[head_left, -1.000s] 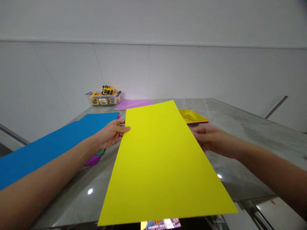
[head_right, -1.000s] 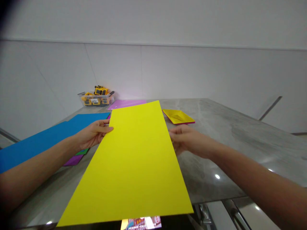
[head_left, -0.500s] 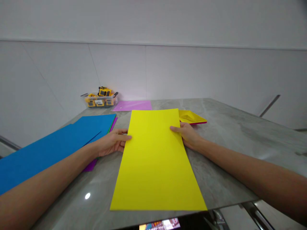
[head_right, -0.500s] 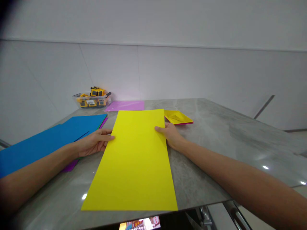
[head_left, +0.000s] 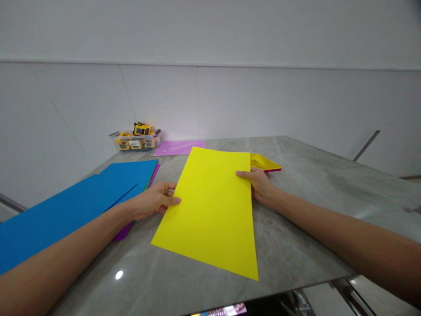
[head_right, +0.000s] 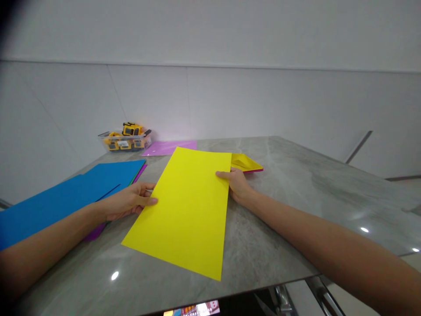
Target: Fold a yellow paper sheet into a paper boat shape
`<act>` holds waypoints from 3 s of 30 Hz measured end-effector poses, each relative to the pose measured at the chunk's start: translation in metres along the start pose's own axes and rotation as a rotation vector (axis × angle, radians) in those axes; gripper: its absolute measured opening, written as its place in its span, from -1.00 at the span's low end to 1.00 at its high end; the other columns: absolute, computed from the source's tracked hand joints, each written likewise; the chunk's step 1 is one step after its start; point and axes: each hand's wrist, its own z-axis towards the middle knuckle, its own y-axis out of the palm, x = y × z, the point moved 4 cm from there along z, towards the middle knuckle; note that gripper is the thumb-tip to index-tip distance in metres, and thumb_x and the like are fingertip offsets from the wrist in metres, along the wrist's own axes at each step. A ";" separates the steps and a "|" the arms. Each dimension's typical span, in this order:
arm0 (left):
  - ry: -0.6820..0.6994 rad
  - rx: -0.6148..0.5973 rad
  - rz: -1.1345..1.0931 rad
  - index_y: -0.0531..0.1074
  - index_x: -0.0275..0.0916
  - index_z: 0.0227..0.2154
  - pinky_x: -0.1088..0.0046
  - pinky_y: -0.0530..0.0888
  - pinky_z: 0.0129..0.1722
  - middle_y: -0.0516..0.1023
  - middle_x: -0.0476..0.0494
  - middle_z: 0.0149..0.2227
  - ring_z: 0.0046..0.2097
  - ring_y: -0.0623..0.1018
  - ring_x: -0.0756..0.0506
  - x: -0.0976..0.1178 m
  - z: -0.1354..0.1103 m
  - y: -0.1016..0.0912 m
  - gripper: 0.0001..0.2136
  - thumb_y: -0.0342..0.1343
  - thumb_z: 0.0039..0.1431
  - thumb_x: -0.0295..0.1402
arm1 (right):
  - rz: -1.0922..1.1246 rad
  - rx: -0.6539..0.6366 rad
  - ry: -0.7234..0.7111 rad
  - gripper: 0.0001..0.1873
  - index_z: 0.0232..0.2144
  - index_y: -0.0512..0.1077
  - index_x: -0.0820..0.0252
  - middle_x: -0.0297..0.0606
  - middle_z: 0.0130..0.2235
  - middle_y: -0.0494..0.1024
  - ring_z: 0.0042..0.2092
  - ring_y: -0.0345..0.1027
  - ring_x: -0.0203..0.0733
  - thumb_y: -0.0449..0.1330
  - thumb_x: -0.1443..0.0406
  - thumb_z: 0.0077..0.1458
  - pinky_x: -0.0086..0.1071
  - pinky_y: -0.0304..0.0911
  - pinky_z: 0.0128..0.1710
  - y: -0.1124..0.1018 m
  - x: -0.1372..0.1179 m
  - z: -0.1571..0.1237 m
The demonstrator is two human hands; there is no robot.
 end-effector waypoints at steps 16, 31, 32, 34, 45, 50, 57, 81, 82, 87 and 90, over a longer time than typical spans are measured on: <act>0.010 0.065 0.010 0.35 -0.29 -0.01 0.28 0.52 -0.16 0.55 -0.28 -0.07 -0.09 0.57 -0.23 0.001 -0.002 0.003 -0.49 0.31 -0.05 -0.31 | -0.016 -0.041 -0.059 -0.67 -0.32 0.47 0.24 -0.16 -0.23 0.62 -0.26 0.52 -0.03 0.30 0.44 -0.27 -0.19 0.41 -0.16 -0.001 0.004 0.007; 0.246 0.189 1.300 0.09 -0.09 0.26 -0.12 -0.08 0.23 -0.08 -0.30 0.35 0.34 -0.08 -0.38 0.005 -0.007 0.013 -0.35 -0.07 0.16 0.07 | -1.023 -0.411 -0.935 -0.45 0.10 0.35 0.01 -0.32 0.23 0.23 0.24 0.10 -0.07 0.06 0.42 0.04 -0.14 -0.01 0.24 0.025 -0.025 -0.046; 0.240 0.165 1.303 0.07 -0.07 0.26 -0.16 -0.12 0.22 -0.11 -0.28 0.35 0.34 -0.12 -0.39 0.003 -0.006 0.012 -0.36 -0.09 0.17 0.07 | -1.087 -0.550 -0.977 -0.42 0.12 0.33 0.04 -0.30 0.26 0.18 0.28 0.02 -0.05 0.08 0.41 0.02 -0.10 -0.05 0.26 0.032 -0.024 -0.056; 0.279 0.153 1.269 0.12 -0.04 0.24 -0.18 -0.13 0.21 -0.06 -0.23 0.35 0.33 -0.08 -0.39 0.003 -0.003 0.011 -0.40 -0.07 0.17 0.04 | -1.237 -0.768 -0.965 -0.40 0.14 0.31 0.07 -0.23 0.24 0.21 0.29 -0.04 0.03 0.17 0.33 -0.01 0.02 -0.19 0.27 0.043 -0.023 -0.074; 0.318 0.037 1.281 -0.01 0.07 0.27 -0.41 -0.27 0.09 -0.19 -0.10 0.37 0.34 -0.19 -0.42 0.017 0.025 0.009 -0.41 0.00 0.18 -0.21 | -1.411 -0.680 -0.775 -0.67 -0.07 0.51 0.06 -0.18 0.13 0.38 0.23 0.07 0.09 0.22 0.26 0.07 0.06 -0.03 0.20 0.063 -0.038 -0.044; 0.337 -0.069 1.377 -0.03 0.02 0.28 -0.37 -0.19 0.12 -0.27 -0.17 0.37 0.34 -0.24 -0.42 0.028 0.046 0.007 -0.39 -0.02 0.18 -0.13 | -1.436 -0.788 -0.564 -0.51 0.11 0.34 -0.05 -0.28 0.32 0.02 0.34 -0.36 0.23 0.17 0.12 0.12 0.24 -0.33 0.22 0.052 -0.031 -0.028; 0.194 0.205 1.387 -0.09 -0.17 0.31 -0.18 0.03 0.20 -0.15 -0.34 0.36 0.33 -0.10 -0.41 0.015 0.024 0.034 -0.44 -0.26 0.30 -0.12 | -1.488 -0.862 -0.580 -0.49 0.15 0.30 -0.03 -0.23 0.30 0.08 0.33 -0.35 0.25 0.15 0.14 0.13 0.26 -0.47 0.22 0.056 -0.018 -0.065; 0.277 0.129 1.371 -0.15 -0.25 0.31 -0.11 -0.17 0.25 -0.24 -0.25 0.35 0.35 -0.18 -0.28 0.007 0.015 0.034 -0.34 -0.22 0.27 -0.01 | -1.366 -0.858 -0.646 -0.51 0.09 0.36 -0.12 -0.33 0.31 0.06 0.35 -0.43 0.15 0.20 0.10 0.08 0.21 -0.57 0.21 0.024 -0.024 -0.032; 0.272 0.122 1.376 -0.16 -0.25 0.31 -0.10 -0.18 0.25 -0.25 -0.25 0.36 0.35 -0.18 -0.27 0.007 0.016 0.034 -0.34 -0.21 0.26 -0.01 | -1.373 -0.850 -0.640 -0.58 0.03 0.41 -0.13 -0.35 0.31 0.05 0.35 -0.45 0.16 0.18 0.09 0.10 0.22 -0.61 0.20 0.022 -0.023 -0.029; 0.258 0.096 1.404 -0.20 -0.24 0.32 -0.08 -0.18 0.26 -0.27 -0.24 0.36 0.36 -0.20 -0.25 0.008 0.017 0.034 -0.33 -0.21 0.26 -0.01 | -1.364 -0.867 -0.616 -0.64 0.01 0.43 -0.15 -0.36 0.26 0.18 0.35 -0.38 0.14 0.13 0.12 0.16 0.22 -0.56 0.21 0.020 -0.016 -0.023; 0.274 0.099 1.401 -0.19 -0.22 0.32 -0.08 -0.19 0.26 -0.26 -0.23 0.36 0.36 -0.21 -0.26 0.007 0.017 0.032 -0.34 -0.21 0.26 -0.01 | -1.402 -0.874 -0.593 -0.60 0.07 0.38 -0.12 -0.32 0.25 0.20 0.34 -0.33 0.13 0.10 0.11 0.17 0.21 -0.46 0.22 0.023 -0.012 -0.028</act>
